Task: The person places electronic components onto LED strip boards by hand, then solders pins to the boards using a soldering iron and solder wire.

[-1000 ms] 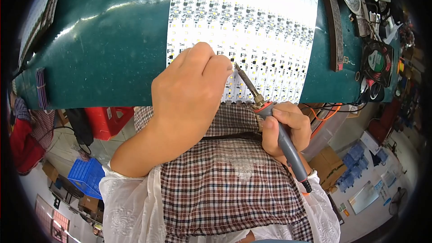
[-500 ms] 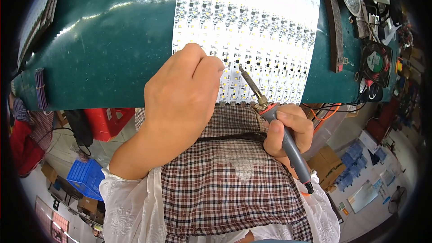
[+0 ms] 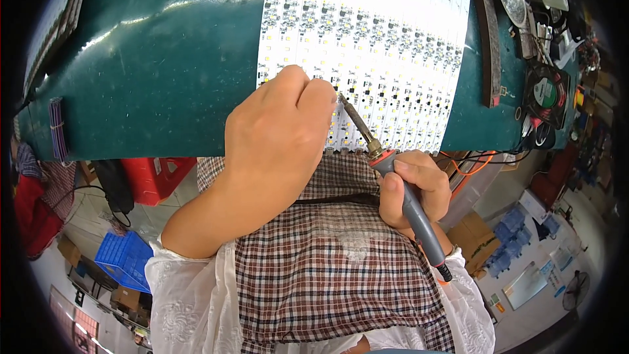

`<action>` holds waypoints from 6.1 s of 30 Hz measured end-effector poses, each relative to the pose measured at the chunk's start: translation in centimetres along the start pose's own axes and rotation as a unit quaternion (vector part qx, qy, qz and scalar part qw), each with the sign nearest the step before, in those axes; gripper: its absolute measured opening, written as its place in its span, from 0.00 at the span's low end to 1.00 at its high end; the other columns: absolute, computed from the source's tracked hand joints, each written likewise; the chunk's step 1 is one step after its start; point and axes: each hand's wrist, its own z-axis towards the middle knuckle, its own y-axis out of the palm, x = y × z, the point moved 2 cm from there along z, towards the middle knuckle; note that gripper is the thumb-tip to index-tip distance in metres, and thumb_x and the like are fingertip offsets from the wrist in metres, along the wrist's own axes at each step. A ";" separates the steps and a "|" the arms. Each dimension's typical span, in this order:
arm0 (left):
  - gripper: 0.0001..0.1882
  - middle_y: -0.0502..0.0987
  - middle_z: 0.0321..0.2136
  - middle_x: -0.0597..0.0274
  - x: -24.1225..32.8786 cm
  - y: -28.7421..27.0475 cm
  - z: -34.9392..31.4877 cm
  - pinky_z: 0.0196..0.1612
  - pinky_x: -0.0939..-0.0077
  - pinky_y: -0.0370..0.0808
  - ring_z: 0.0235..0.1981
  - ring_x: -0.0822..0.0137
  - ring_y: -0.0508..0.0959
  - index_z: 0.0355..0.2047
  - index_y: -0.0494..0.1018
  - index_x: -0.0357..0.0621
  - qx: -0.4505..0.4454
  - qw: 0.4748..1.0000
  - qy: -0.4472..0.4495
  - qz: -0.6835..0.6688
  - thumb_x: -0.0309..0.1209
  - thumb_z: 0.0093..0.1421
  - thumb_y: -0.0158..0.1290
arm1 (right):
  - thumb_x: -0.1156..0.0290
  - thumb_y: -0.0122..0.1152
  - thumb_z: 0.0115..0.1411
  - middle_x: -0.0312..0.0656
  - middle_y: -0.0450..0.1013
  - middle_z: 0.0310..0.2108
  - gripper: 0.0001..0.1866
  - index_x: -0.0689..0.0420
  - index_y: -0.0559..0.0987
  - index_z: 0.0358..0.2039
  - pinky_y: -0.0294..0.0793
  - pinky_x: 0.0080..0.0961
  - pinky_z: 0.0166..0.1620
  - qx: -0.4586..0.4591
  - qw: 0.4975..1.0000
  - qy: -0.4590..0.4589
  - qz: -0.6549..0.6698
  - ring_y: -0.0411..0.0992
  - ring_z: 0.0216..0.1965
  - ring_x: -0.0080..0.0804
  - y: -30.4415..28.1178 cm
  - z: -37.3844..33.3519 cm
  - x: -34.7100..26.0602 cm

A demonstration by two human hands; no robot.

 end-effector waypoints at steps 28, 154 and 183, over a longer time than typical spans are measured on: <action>0.06 0.71 0.25 0.62 -0.8 -2.7 0.1 0.25 0.71 0.71 0.24 0.63 0.76 0.28 0.76 0.40 0.000 1.000 -0.007 0.011 0.20 0.50 0.62 | 0.78 0.66 0.54 0.47 0.74 0.22 0.13 0.65 0.71 0.38 0.71 0.23 0.21 -0.026 0.999 0.004 0.025 0.72 0.19 0.30 -0.2 0.4 -0.5; 0.07 0.72 0.24 0.65 -3.7 -3.7 -1.1 0.21 0.75 0.68 0.18 0.68 0.72 0.27 0.76 0.42 0.016 0.998 -0.031 -0.049 0.20 0.48 0.63 | 0.75 0.71 0.48 0.46 0.76 0.23 0.15 0.62 0.73 0.34 0.73 0.24 0.19 -0.067 0.997 -0.032 -0.034 0.75 0.18 0.32 3.6 1.8 -2.1; 0.07 0.72 0.23 0.66 -4.7 -4.2 -1.9 0.18 0.77 0.64 0.14 0.73 0.69 0.26 0.76 0.43 0.045 0.996 -0.061 -0.050 0.20 0.49 0.63 | 0.75 0.71 0.50 0.48 0.76 0.22 0.15 0.63 0.73 0.34 0.73 0.23 0.19 -0.083 0.996 -0.019 -0.008 0.75 0.18 0.33 4.7 2.2 -2.4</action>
